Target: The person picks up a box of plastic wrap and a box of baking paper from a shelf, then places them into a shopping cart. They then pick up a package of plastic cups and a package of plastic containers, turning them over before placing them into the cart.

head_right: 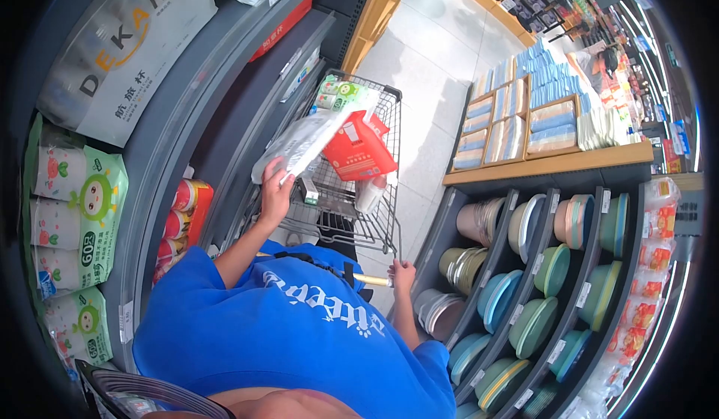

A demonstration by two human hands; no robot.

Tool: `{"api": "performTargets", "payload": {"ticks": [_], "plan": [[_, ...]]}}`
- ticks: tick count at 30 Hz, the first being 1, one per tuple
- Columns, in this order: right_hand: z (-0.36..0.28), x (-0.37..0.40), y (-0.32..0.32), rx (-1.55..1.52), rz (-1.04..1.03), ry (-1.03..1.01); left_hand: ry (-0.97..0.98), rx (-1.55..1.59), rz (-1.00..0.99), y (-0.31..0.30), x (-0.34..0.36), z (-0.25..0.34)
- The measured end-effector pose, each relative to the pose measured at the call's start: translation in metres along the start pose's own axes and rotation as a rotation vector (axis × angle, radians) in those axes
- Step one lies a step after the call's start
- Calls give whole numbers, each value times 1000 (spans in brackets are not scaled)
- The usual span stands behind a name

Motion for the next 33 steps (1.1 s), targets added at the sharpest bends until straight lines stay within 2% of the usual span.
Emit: {"api": "performTargets", "payload": {"ticks": [2, 6, 9, 11, 13, 16, 20, 23, 25, 27, 29, 30, 31, 33], "plan": [[2, -1, 0, -2, -13, -1, 60, 36, -125, -3, -5, 15], [7, -5, -3, 17, -16, -4, 131, -133, -320, -1, -4, 35], [6, -4, -3, 18, -23, -5, 109, -231, -504, 5, 3, 44], [4, -2, -2, 22, -9, -7, 231, -333, -641, 13, 11, 47], [1, 1, -3, 20, -4, -8, 277, -277, -887, 29, 26, 39], [4, -1, -3, 12, -12, 0, 583, -386, -989, 32, 43, 61], [3, -2, -4, 16, 0, 4, 393, -8, -937, 38, 39, 76], [1, -3, -4, 34, 6, -9, 109, 419, -894, 11, 6, 107], [2, -5, -6, 45, 7, -11, -27, 713, -727, -17, -18, 138], [1, -4, -6, 51, 6, -5, -45, 1157, -643, -32, -44, 132], [6, -8, -7, 50, -4, 8, -166, 1418, -525, -47, -68, 142], [8, -11, -7, 51, -9, 12, -145, 1494, -480, -47, -80, 149], [11, -11, -7, 49, -12, 12, -318, 1557, -327, -32, -88, 110], [9, -12, -8, 49, -17, 2, -667, 1594, -357, -12, -99, 72]]}}
Point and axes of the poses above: each hand's wrist, its own x-axis away from the middle knuckle, its own y-axis out of the palm, z = x × y, the point moved 1 cm from there along -x, towards the middle knuckle, and after that the axes turned 1 degree about x, right-handed, at the moved point
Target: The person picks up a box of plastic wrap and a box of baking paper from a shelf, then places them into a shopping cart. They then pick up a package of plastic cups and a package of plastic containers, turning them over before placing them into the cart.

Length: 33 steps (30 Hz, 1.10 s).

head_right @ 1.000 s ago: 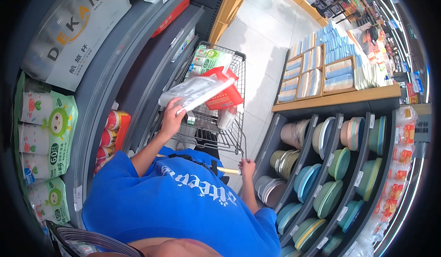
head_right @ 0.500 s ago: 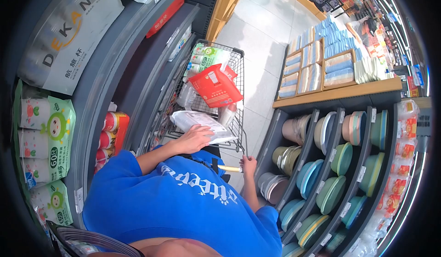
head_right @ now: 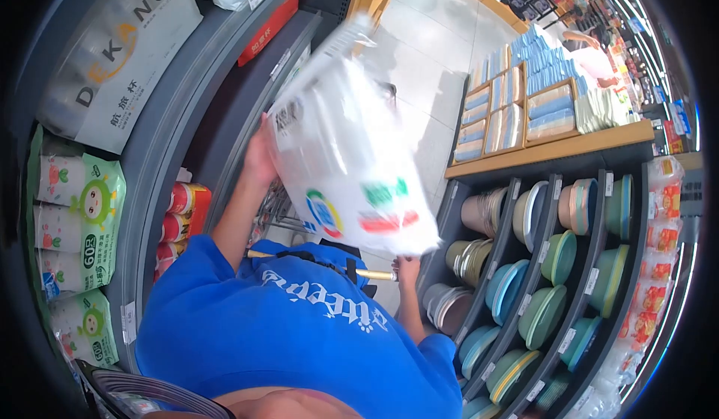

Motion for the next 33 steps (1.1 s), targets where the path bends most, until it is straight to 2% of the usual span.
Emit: {"api": "performTargets", "payload": {"ticks": [2, 3, 5, 7, 9, 11, 13, 15, 18, 19, 22, 24, 26, 27, 28, 30, 31, 32, 33], "plan": [[5, -4, 0, -40, 37, -28, 61, -64, 117, -16, -7, -21], [7, -8, -2, 189, 109, -122, 87, -92, 177, -22, -9, -31], [-20, 16, -1, 664, 313, -369, 58, -61, 133, -35, -12, -46], [-59, 49, 13, 785, 402, -549, -3, -4, 75, -34, -7, -55], [-87, 73, 33, 787, 348, -679, -81, 76, -8, -10, 0, -61], [-98, 84, 55, 722, 143, -696, 209, -619, -192, 20, 19, -61], [-103, 90, 81, 615, -141, -614, 235, -716, -271, 34, 24, -68], [-99, 91, 105, 413, -450, -419, -5, -202, -235, 41, 25, -77], [-94, 94, 125, -52, -847, 1, -16, -92, -102, 53, 36, -74], [-93, 97, 133, -229, -957, 148, 43, -254, -127, 48, 39, -73], [-96, 92, 146, -706, -1129, 482, -56, -351, 23, 42, 50, -65], [-114, 87, 139, -898, -1164, 496, -125, -309, 99, 52, 59, -54], [-163, 90, 122, -970, -1169, 249, -77, -215, -52, -17, 43, -48], [-196, 102, 108, -972, -1159, 43, -148, -179, -39, -22, 50, -38], [-229, 114, 94, -977, -1127, -155, -83, -330, -109, -15, 63, -24], [-281, 144, 82, -857, -689, -363, 171, -408, -37, 22, 98, -18], [-293, 144, 77, -840, -603, -438, 49, -354, -58, 17, 97, -10], [-303, 144, 70, -820, -516, -509, 12, -371, -170, -8, 98, -5], [-314, 150, 64, -791, -455, -552, 58, -523, -201, 1, 103, -1]]}}
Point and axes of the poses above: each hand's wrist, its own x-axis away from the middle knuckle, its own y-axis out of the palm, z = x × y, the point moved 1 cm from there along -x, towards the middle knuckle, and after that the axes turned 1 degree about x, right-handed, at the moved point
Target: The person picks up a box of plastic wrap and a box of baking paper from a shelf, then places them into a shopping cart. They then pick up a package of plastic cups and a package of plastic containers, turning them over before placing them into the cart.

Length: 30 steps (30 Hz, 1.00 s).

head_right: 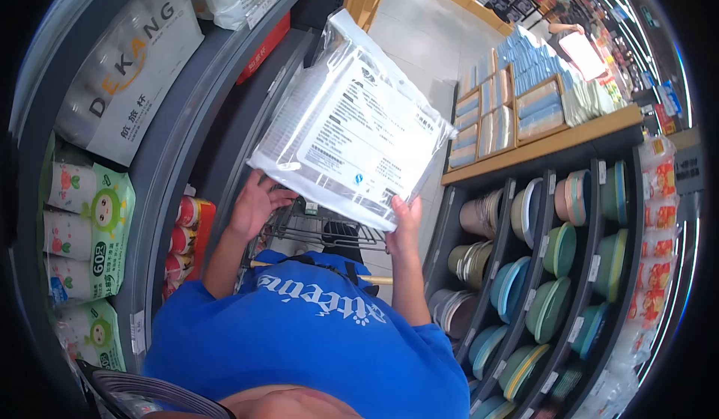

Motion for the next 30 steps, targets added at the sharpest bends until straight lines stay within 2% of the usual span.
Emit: {"api": "performTargets", "payload": {"ticks": [4, 8, 12, 18, 24, 30], "plan": [[-19, -1, 8, 118, 16, -100, 262, -383, 27, 35, 6, 24], [-25, 8, 18, 129, -5, -131, 485, -475, 94, 63, 1, 29], [-34, 15, 21, 163, -16, -169, 550, -528, 229, 67, 5, 26], [-37, 19, 20, 283, -61, -221, 533, -720, 342, 47, 6, 26], [-36, 16, 25, 314, -59, -212, 503, -773, 393, 37, 9, 28], [-37, 15, 28, 324, -51, -230, 500, -664, 413, 37, 8, 28]]}}
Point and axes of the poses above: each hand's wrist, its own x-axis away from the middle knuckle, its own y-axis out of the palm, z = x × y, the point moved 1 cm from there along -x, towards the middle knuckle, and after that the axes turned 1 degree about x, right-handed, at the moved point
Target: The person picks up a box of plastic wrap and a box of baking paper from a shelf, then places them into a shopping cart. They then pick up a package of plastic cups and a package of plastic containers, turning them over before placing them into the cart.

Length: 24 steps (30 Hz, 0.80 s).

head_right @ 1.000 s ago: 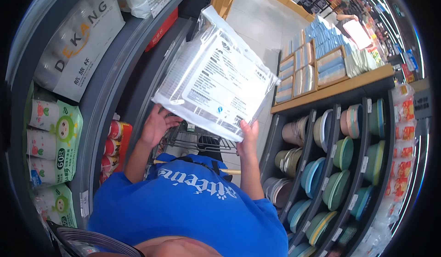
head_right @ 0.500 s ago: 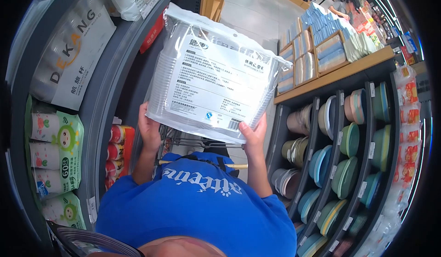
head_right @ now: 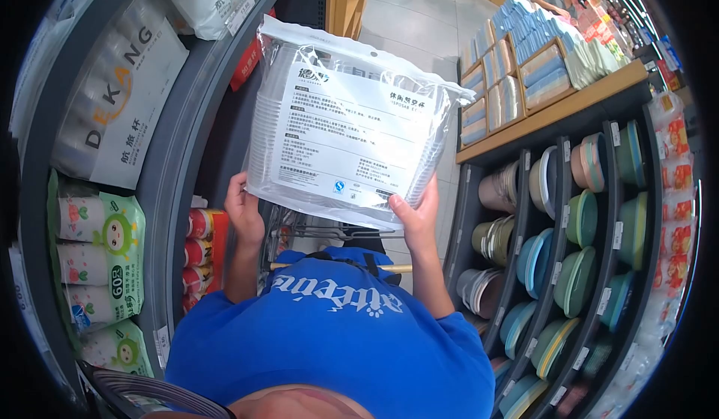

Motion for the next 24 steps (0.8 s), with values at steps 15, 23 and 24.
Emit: {"api": "performTargets", "payload": {"ticks": [15, 23, 24], "plan": [[6, -1, -5, -2, 44, -31, 57, -89, 23, 1, -5, 3], [6, 0, -6, -11, 38, -35, 94, -77, 19, -1, -6, 1], [6, 0, -6, -10, 37, -36, 99, -66, 18, -2, -5, 0]]}}
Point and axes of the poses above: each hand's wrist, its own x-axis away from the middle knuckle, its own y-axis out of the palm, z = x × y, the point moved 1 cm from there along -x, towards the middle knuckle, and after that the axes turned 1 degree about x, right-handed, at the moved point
